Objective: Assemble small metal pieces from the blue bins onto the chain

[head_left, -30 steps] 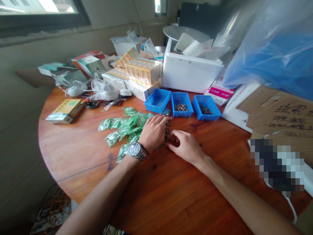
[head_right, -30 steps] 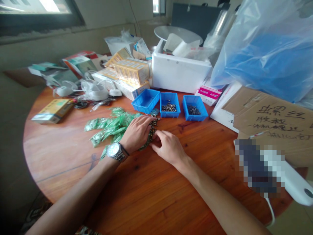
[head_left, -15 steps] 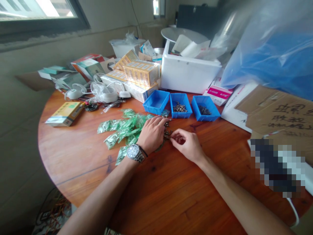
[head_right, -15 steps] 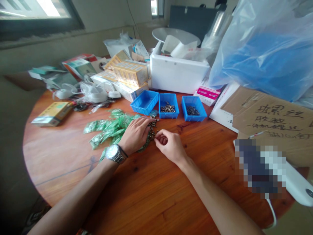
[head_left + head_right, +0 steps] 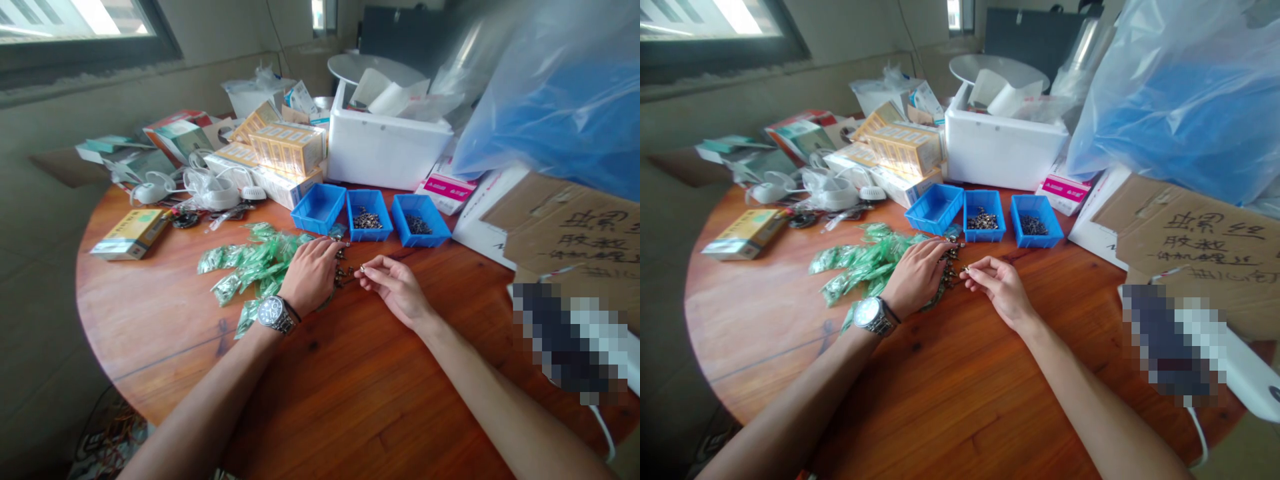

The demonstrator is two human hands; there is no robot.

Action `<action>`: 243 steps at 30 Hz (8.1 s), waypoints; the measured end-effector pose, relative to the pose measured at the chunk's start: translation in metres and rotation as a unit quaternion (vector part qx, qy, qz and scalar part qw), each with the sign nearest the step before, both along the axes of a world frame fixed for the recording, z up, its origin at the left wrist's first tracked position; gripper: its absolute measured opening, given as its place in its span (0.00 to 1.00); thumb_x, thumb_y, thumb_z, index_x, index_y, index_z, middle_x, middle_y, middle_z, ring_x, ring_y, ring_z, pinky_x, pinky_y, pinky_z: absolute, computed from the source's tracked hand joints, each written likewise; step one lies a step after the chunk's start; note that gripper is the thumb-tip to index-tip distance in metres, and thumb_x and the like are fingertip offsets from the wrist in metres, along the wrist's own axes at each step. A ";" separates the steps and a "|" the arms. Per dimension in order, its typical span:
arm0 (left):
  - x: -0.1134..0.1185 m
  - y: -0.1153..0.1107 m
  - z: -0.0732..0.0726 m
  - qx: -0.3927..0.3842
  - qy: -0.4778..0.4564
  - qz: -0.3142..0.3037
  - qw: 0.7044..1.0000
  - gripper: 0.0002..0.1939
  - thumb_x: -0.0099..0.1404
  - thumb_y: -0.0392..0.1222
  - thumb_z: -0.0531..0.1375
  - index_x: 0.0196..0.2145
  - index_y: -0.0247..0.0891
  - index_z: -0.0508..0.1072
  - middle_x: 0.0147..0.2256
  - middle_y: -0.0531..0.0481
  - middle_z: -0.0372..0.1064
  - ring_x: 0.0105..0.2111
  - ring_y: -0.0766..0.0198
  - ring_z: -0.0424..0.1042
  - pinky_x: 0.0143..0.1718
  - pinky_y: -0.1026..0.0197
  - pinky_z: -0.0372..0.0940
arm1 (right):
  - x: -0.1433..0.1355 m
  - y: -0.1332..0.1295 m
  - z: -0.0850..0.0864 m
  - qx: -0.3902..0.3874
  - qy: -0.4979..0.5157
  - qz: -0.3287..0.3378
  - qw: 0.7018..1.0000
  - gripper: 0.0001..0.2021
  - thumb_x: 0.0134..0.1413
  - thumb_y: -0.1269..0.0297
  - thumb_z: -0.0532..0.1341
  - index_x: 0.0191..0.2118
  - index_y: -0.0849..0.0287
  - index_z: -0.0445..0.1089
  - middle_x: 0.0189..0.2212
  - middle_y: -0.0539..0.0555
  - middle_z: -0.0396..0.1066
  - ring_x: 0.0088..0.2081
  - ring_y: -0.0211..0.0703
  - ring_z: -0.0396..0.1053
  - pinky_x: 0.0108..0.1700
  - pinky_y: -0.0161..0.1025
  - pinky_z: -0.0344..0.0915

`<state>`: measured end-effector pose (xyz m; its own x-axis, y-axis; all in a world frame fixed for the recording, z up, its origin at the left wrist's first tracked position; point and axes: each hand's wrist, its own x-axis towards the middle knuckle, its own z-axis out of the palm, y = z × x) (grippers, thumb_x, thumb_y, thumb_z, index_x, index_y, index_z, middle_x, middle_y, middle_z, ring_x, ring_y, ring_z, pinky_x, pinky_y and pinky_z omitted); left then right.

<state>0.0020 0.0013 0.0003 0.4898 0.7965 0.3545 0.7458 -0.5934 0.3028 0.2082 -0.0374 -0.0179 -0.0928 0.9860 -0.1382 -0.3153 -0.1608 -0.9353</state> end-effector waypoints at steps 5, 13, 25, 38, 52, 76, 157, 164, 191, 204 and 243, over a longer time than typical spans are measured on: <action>0.000 0.000 0.000 0.002 0.002 0.001 1.000 0.21 0.76 0.35 0.51 0.62 0.39 0.71 0.60 0.42 0.74 0.62 0.51 0.71 0.65 0.45 0.64 | 0.001 0.001 -0.001 0.040 -0.023 -0.038 0.998 0.17 0.47 0.53 0.78 0.36 0.56 0.77 0.33 0.53 0.80 0.33 0.40 0.73 0.37 0.38 0.70; 0.000 0.000 0.000 0.002 0.001 0.000 1.000 0.20 0.76 0.35 0.51 0.62 0.39 0.71 0.60 0.42 0.74 0.61 0.51 0.71 0.65 0.45 0.64 | 0.001 0.001 -0.002 0.109 -0.086 -0.048 0.989 0.14 0.52 0.54 0.76 0.39 0.56 0.79 0.34 0.52 0.78 0.36 0.42 0.73 0.41 0.39 0.71; -0.004 0.002 -0.004 0.025 -0.006 -0.003 1.000 0.20 0.76 0.34 0.52 0.62 0.40 0.71 0.60 0.42 0.75 0.62 0.50 0.71 0.65 0.43 0.65 | 0.018 0.040 0.019 0.183 -0.182 -0.146 0.955 0.14 0.54 0.53 0.74 0.43 0.57 0.82 0.39 0.57 0.83 0.39 0.48 0.79 0.44 0.45 0.77; -0.001 0.002 -0.003 0.026 -0.001 -0.003 1.000 0.21 0.76 0.34 0.52 0.63 0.37 0.71 0.60 0.41 0.74 0.62 0.50 0.71 0.65 0.44 0.65 | 0.024 0.066 0.018 0.347 -0.474 -0.099 0.803 0.13 0.64 0.67 0.63 0.51 0.56 0.80 0.45 0.58 0.82 0.42 0.51 0.77 0.48 0.48 0.75; 0.000 0.001 -0.002 0.010 0.005 -0.002 1.000 0.20 0.76 0.34 0.53 0.62 0.39 0.71 0.59 0.43 0.75 0.63 0.50 0.71 0.66 0.45 0.64 | 0.013 0.028 -0.013 0.323 -0.469 0.055 0.821 0.09 0.61 0.77 0.66 0.41 0.57 0.81 0.39 0.56 0.80 0.37 0.46 0.77 0.42 0.41 0.73; 0.000 0.000 0.001 0.000 0.003 -0.003 1.000 0.19 0.76 0.36 0.54 0.61 0.39 0.72 0.57 0.41 0.75 0.59 0.50 0.73 0.64 0.44 0.65 | 0.017 0.010 0.000 0.033 0.007 -0.029 0.999 0.17 0.43 0.54 0.81 0.37 0.56 0.81 0.34 0.54 0.82 0.35 0.41 0.75 0.38 0.39 0.70; -0.001 -0.001 0.005 0.023 0.000 -0.010 1.000 0.20 0.78 0.42 0.53 0.64 0.39 0.70 0.63 0.42 0.72 0.66 0.48 0.67 0.69 0.41 0.59 | 0.010 0.015 -0.011 0.057 -0.034 -0.072 0.995 0.17 0.46 0.55 0.79 0.41 0.56 0.81 0.39 0.55 0.80 0.37 0.42 0.73 0.39 0.40 0.70; -0.002 -0.002 0.005 0.031 0.011 -0.001 0.999 0.21 0.78 0.43 0.54 0.64 0.39 0.70 0.65 0.42 0.71 0.68 0.47 0.66 0.70 0.40 0.59 | 0.010 0.016 -0.012 0.086 -0.055 -0.087 0.991 0.16 0.49 0.55 0.78 0.40 0.57 0.81 0.36 0.53 0.80 0.34 0.40 0.73 0.38 0.39 0.71; -0.007 0.002 0.011 0.026 -0.002 0.023 0.999 0.22 0.80 0.43 0.50 0.66 0.40 0.70 0.65 0.43 0.71 0.69 0.49 0.65 0.71 0.41 0.60 | -0.020 0.017 -0.010 0.316 -0.481 0.051 0.816 0.09 0.57 0.77 0.69 0.40 0.56 0.77 0.39 0.56 0.79 0.39 0.49 0.76 0.44 0.43 0.72; -0.007 0.003 0.008 0.025 -0.004 0.020 0.999 0.20 0.80 0.42 0.51 0.63 0.39 0.71 0.60 0.42 0.75 0.64 0.48 0.70 0.65 0.43 0.64 | -0.001 0.005 -0.008 0.207 -0.283 -0.012 0.936 0.07 0.62 0.59 0.68 0.41 0.56 0.78 0.38 0.56 0.83 0.39 0.49 0.81 0.42 0.42 0.77; -0.009 0.003 0.010 0.027 -0.009 0.015 0.999 0.20 0.79 0.39 0.50 0.63 0.42 0.71 0.57 0.43 0.76 0.61 0.50 0.71 0.63 0.46 0.66 | 0.036 0.097 0.042 0.307 -0.383 -0.185 0.851 0.09 0.59 0.59 0.69 0.41 0.57 0.78 0.38 0.57 0.83 0.40 0.51 0.80 0.43 0.46 0.76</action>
